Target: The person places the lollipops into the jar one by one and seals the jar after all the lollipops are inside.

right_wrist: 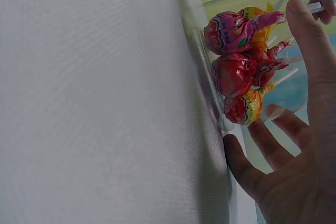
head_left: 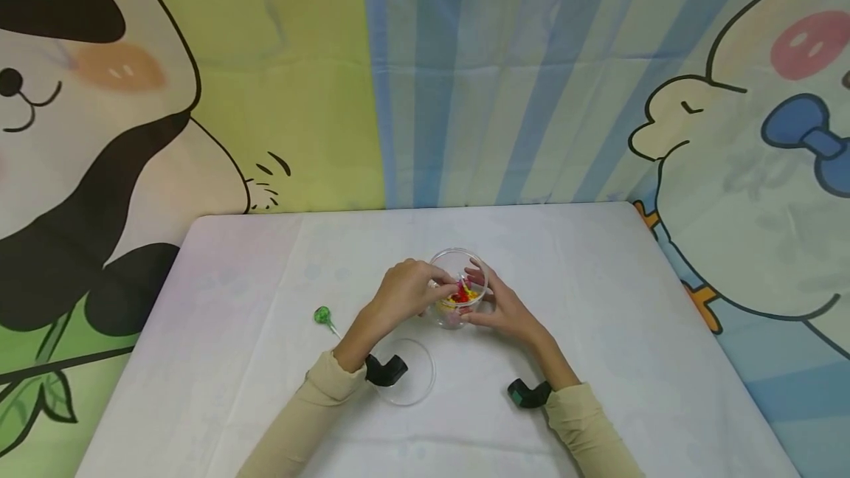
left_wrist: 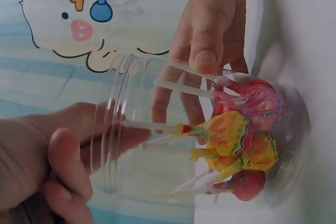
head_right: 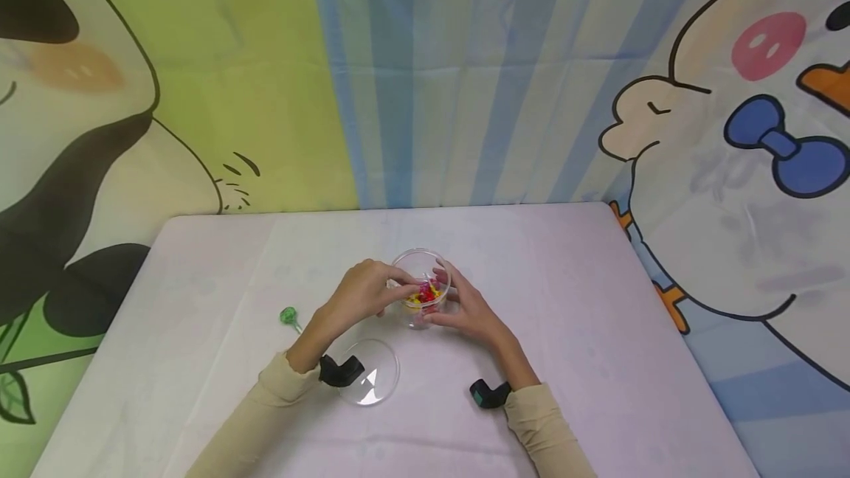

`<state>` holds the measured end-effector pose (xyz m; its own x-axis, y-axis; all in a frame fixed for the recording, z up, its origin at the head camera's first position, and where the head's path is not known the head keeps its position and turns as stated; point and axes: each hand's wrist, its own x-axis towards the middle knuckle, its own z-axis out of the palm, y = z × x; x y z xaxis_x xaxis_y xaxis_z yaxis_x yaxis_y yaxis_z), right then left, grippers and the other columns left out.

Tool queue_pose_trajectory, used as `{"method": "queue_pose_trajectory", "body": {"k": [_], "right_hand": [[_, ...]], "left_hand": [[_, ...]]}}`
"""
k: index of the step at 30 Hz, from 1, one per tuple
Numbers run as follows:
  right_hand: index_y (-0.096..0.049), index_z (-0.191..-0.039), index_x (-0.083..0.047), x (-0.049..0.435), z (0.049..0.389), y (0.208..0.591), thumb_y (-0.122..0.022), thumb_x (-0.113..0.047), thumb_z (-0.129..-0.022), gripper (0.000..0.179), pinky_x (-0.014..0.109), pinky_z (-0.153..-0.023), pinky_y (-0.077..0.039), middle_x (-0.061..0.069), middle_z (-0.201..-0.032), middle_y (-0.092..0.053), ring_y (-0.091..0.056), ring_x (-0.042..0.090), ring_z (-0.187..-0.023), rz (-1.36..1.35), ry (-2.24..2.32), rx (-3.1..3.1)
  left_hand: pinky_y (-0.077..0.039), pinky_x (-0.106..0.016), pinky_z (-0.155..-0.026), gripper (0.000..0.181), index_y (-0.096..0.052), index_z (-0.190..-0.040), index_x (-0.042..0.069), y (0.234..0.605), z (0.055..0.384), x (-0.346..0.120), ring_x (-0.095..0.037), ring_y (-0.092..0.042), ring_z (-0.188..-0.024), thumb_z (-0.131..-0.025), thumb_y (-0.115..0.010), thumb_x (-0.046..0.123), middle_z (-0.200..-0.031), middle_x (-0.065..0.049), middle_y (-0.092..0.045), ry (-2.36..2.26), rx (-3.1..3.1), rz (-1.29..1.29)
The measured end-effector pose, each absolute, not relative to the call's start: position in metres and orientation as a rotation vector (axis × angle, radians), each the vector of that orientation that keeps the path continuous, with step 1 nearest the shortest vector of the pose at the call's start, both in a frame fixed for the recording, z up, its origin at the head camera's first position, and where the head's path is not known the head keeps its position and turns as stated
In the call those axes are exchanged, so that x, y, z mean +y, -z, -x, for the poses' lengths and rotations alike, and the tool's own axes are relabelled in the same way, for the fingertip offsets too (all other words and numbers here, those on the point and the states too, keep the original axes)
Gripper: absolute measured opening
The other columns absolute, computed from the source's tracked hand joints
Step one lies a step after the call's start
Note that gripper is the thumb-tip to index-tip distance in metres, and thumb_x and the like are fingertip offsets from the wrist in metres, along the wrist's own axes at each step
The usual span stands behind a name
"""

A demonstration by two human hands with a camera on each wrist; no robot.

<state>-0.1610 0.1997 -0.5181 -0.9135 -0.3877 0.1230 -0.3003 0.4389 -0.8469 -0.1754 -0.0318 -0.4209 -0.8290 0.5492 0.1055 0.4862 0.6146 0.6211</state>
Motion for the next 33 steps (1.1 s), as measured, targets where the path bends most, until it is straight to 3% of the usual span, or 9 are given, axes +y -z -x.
{"method": "queue_pose_trajectory", "body": {"k": [5,8,16,22,23,25,28,30,33], "right_hand": [[-0.017,-0.155,-0.013,0.197,0.161,0.518,-0.081,-0.025,-0.079,0.099,0.052,-0.102,-0.046,0.014,-0.152,-0.041,-0.045,0.034,-0.137,0.605,1.469,2.593],[-0.017,-0.155,-0.015,0.196,0.162,0.517,-0.081,-0.028,-0.078,0.101,0.052,-0.104,-0.044,0.011,-0.153,-0.04,-0.043,0.032,-0.138,0.568,1.459,2.591],[-0.018,-0.155,-0.016,0.198,0.162,0.516,-0.082,-0.029,-0.078,0.101,0.053,-0.106,-0.042,0.008,-0.153,-0.04,-0.043,0.031,-0.139,0.515,1.442,2.602],[-0.018,-0.155,-0.016,0.199,0.162,0.517,-0.082,-0.03,-0.077,0.101,0.052,-0.105,-0.043,0.007,-0.154,-0.039,-0.043,0.03,-0.139,0.513,1.434,2.606],[-0.018,-0.155,-0.017,0.199,0.162,0.517,-0.082,-0.03,-0.077,0.101,0.052,-0.105,-0.044,0.007,-0.154,-0.04,-0.043,0.03,-0.139,0.514,1.437,2.607],[-0.018,-0.155,-0.018,0.199,0.162,0.517,-0.082,-0.03,-0.078,0.1,0.052,-0.105,-0.044,0.007,-0.154,-0.039,-0.043,0.03,-0.139,0.522,1.431,2.611],[-0.018,-0.155,-0.02,0.198,0.162,0.517,-0.081,-0.029,-0.078,0.1,0.051,-0.104,-0.044,0.008,-0.154,-0.04,-0.043,0.03,-0.139,0.535,1.438,2.608],[-0.018,-0.155,-0.02,0.198,0.162,0.517,-0.082,-0.029,-0.078,0.1,0.05,-0.104,-0.045,0.009,-0.153,-0.04,-0.043,0.03,-0.139,0.538,1.442,2.604],[-0.019,-0.155,-0.019,0.199,0.162,0.518,-0.082,-0.028,-0.078,0.1,0.05,-0.104,-0.045,0.009,-0.153,-0.04,-0.043,0.03,-0.139,0.534,1.45,2.602]], "left_hand": [[-0.039,-0.015,-0.047,0.023,-0.075,-0.108,0.016,0.418,0.154,-0.068,0.009,-0.041,-0.038,-0.086,-0.073,0.024,-0.103,0.001,-0.076,-1.164,2.904,-0.977],[-0.036,-0.013,-0.042,0.022,-0.075,-0.105,0.016,0.422,0.139,-0.105,0.011,-0.039,-0.04,-0.083,-0.077,0.018,-0.1,0.002,-0.076,-1.203,3.034,-0.942],[-0.032,-0.015,-0.04,0.026,-0.075,-0.103,0.015,0.467,0.105,-0.19,0.011,-0.033,-0.04,-0.077,-0.08,0.011,-0.099,-0.002,-0.076,-0.962,3.179,-0.558],[-0.032,-0.018,-0.042,0.025,-0.075,-0.105,0.016,0.486,0.089,-0.208,0.006,-0.034,-0.04,-0.08,-0.078,0.015,-0.102,-0.004,-0.075,-0.851,3.12,-0.407],[-0.033,-0.019,-0.043,0.024,-0.075,-0.104,0.016,0.487,0.089,-0.207,0.006,-0.035,-0.041,-0.08,-0.078,0.015,-0.102,-0.004,-0.075,-0.848,3.116,-0.402],[-0.041,-0.022,-0.046,0.024,-0.075,-0.103,0.017,0.489,0.089,-0.205,0.001,-0.05,-0.047,-0.08,-0.078,0.015,-0.101,-0.003,-0.076,-0.844,3.119,-0.409],[-0.052,-0.03,-0.059,0.023,-0.076,-0.101,0.017,0.491,0.092,-0.202,-0.011,-0.068,-0.069,-0.078,-0.08,0.014,-0.1,-0.001,-0.076,-0.826,3.155,-0.476],[-0.056,-0.036,-0.068,0.023,-0.076,-0.1,0.019,0.492,0.096,-0.2,-0.018,-0.073,-0.087,-0.078,-0.08,0.016,-0.098,0.002,-0.076,-0.828,3.163,-0.554],[-0.057,-0.036,-0.072,0.024,-0.076,-0.101,0.022,0.496,0.106,-0.199,-0.015,-0.073,-0.091,-0.078,-0.081,0.018,-0.098,0.007,-0.076,-0.807,3.143,-0.698]]}}
